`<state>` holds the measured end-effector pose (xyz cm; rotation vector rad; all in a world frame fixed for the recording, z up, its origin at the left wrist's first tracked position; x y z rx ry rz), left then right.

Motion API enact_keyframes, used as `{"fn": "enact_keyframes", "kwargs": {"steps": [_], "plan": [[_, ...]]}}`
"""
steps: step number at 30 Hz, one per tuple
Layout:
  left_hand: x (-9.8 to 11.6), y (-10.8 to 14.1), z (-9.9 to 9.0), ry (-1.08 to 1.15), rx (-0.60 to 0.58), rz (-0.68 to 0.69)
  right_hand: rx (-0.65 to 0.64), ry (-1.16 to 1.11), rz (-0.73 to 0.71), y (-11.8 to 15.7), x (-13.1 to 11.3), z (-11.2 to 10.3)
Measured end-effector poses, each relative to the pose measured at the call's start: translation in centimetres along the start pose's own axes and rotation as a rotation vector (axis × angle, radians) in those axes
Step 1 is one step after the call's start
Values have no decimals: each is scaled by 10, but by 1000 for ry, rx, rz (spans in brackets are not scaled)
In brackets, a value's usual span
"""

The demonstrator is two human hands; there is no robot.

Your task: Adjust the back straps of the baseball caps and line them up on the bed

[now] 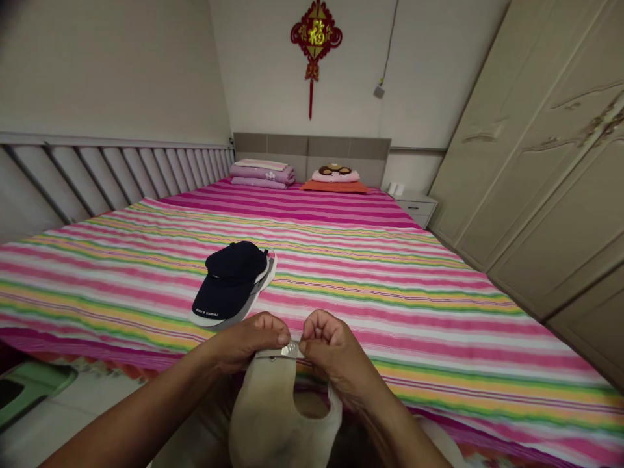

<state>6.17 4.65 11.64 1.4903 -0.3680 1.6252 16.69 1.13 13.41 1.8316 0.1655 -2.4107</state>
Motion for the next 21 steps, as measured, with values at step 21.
{"fn": "enact_keyframes", "kwargs": {"steps": [21], "plan": [[-4, -7, -3, 146, -14, 52, 49, -104, 6, -3, 4, 6]]}}
Point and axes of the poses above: each hand's wrist, its own y-axis away from the middle knuckle, its own z-axis out of the palm, x = y × z, the point moved 6 cm from there along -y, towards the middle knuckle, and after that the axes turned 4 degrees about -z, right-handed, at the moved point
